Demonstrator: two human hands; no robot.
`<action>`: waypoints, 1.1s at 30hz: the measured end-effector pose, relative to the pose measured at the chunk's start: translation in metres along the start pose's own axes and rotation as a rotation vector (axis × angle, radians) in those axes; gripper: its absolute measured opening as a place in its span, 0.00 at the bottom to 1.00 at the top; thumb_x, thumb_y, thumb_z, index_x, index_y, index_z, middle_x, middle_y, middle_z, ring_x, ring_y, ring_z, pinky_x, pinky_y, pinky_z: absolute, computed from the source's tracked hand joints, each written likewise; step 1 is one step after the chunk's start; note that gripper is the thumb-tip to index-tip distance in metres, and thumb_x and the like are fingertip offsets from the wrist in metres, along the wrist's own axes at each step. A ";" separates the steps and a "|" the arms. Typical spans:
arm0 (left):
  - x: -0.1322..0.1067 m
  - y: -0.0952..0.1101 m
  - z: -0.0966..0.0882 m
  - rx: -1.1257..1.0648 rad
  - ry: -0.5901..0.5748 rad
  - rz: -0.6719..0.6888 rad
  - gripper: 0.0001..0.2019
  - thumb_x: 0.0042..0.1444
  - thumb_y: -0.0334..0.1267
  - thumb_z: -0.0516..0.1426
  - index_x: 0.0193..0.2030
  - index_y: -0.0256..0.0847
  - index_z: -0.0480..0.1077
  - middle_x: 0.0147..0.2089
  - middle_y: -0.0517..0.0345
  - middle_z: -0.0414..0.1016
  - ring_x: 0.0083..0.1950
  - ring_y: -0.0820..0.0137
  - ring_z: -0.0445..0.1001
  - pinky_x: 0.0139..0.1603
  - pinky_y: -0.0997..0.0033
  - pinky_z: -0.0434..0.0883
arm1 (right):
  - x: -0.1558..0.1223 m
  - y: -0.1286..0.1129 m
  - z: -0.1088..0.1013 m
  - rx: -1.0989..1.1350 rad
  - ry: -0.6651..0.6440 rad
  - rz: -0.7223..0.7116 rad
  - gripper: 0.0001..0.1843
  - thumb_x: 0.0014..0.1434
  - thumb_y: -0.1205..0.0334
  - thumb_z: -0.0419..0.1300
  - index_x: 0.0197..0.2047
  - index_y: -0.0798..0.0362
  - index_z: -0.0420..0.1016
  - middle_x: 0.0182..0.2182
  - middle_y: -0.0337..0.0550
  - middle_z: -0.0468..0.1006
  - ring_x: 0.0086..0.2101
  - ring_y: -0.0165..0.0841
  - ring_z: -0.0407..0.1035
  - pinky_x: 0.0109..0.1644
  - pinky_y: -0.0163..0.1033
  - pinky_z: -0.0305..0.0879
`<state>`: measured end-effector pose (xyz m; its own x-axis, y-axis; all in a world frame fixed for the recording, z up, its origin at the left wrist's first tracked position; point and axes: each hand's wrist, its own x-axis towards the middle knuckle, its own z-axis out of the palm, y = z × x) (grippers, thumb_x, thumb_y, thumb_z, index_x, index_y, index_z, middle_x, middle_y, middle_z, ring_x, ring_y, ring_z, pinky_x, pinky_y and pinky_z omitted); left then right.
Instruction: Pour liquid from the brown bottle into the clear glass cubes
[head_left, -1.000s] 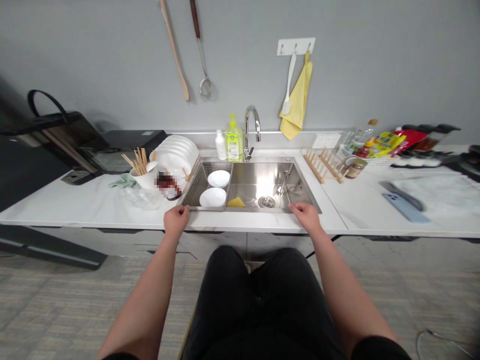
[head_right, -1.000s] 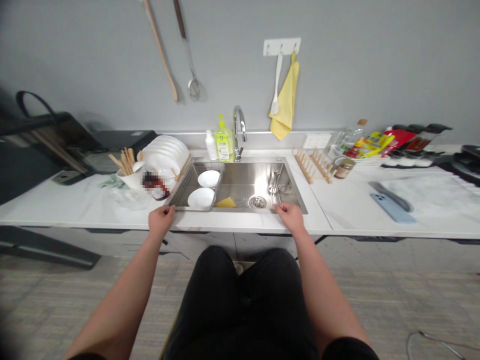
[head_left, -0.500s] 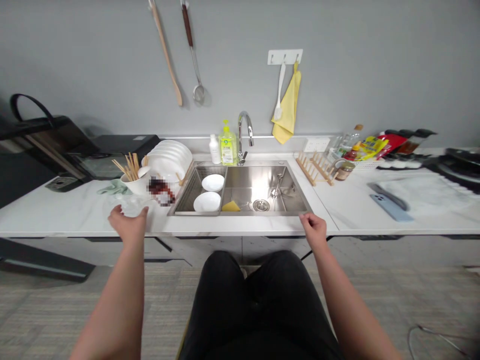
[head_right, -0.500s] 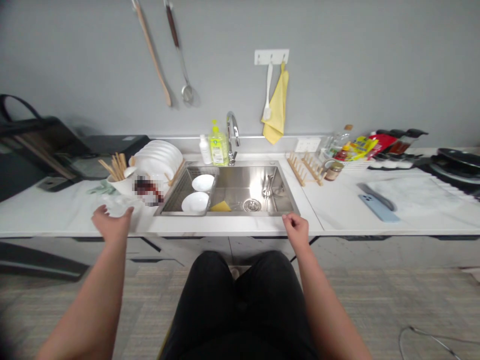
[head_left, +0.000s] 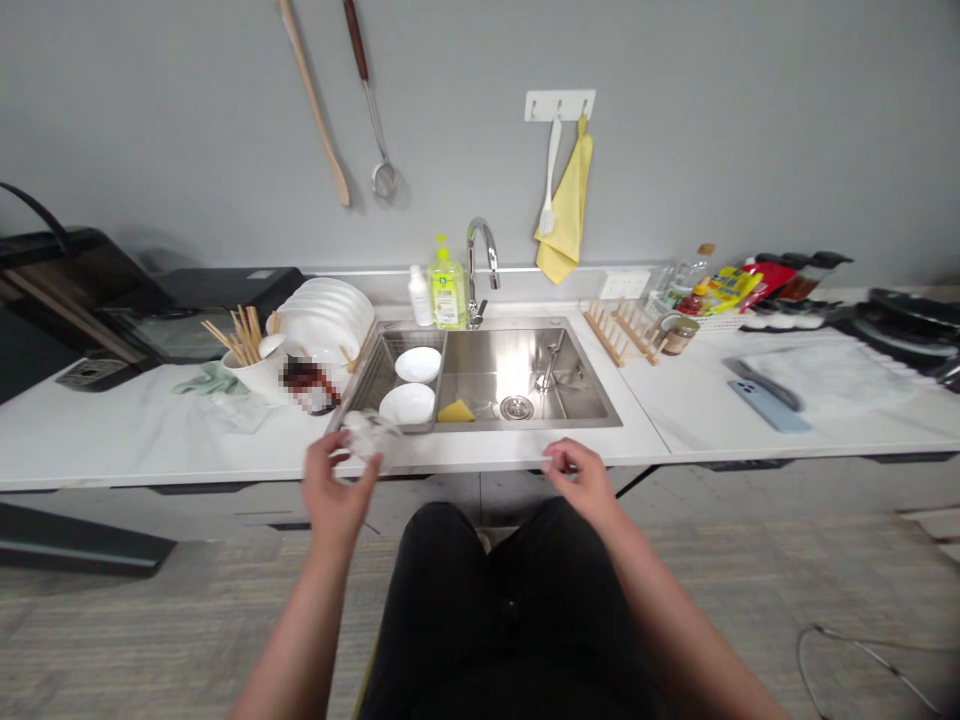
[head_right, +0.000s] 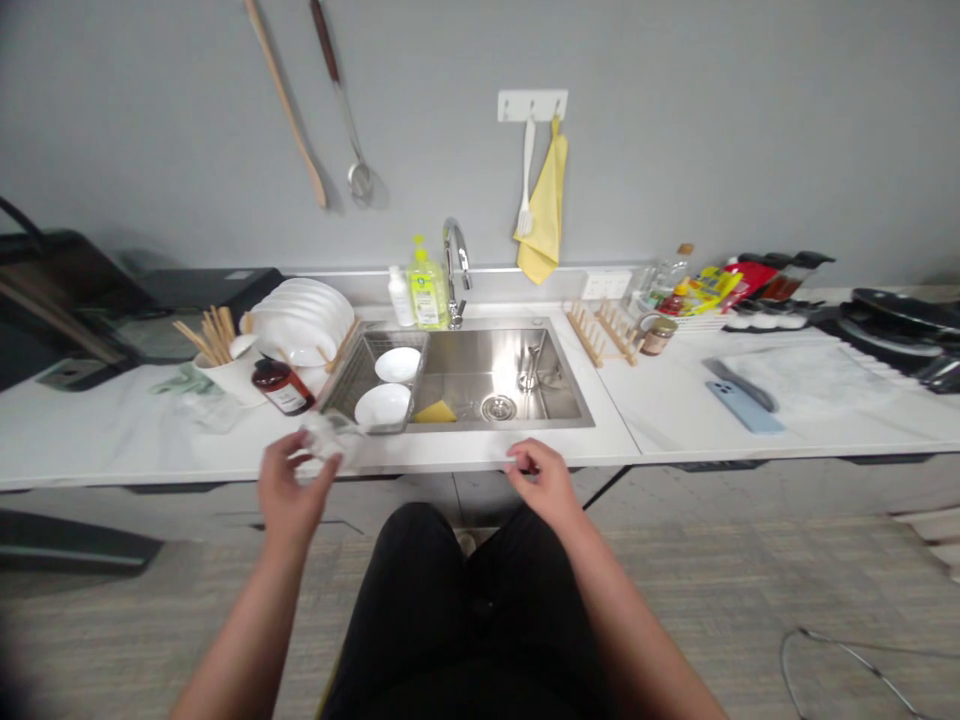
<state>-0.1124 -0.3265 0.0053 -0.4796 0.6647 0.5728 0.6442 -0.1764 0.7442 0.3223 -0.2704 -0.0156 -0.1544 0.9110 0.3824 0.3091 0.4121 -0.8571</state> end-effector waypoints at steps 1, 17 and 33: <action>-0.022 0.023 0.015 -0.102 -0.143 0.016 0.27 0.61 0.51 0.73 0.62 0.45 0.75 0.61 0.47 0.77 0.60 0.54 0.80 0.57 0.53 0.84 | -0.001 -0.011 0.014 0.055 -0.103 -0.030 0.20 0.66 0.47 0.76 0.56 0.46 0.87 0.44 0.46 0.84 0.41 0.41 0.77 0.45 0.43 0.74; -0.043 0.122 0.063 -0.617 -0.979 -0.102 0.21 0.69 0.49 0.70 0.64 0.45 0.84 0.63 0.44 0.89 0.65 0.50 0.87 0.74 0.44 0.79 | -0.022 -0.056 0.045 0.616 -0.466 0.171 0.43 0.50 0.49 0.88 0.63 0.44 0.76 0.58 0.46 0.83 0.57 0.47 0.81 0.62 0.50 0.78; -0.059 0.141 0.073 -0.612 -0.802 -0.127 0.33 0.63 0.48 0.73 0.73 0.49 0.74 0.55 0.48 0.88 0.64 0.52 0.86 0.73 0.48 0.78 | -0.024 -0.061 0.051 0.375 -0.324 0.118 0.41 0.48 0.52 0.88 0.62 0.46 0.79 0.56 0.46 0.85 0.51 0.46 0.82 0.58 0.50 0.81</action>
<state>0.0502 -0.3372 0.0510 0.1627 0.9557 0.2451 0.0933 -0.2622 0.9605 0.2588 -0.3182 0.0102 -0.4402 0.8753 0.2000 -0.0069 0.2195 -0.9756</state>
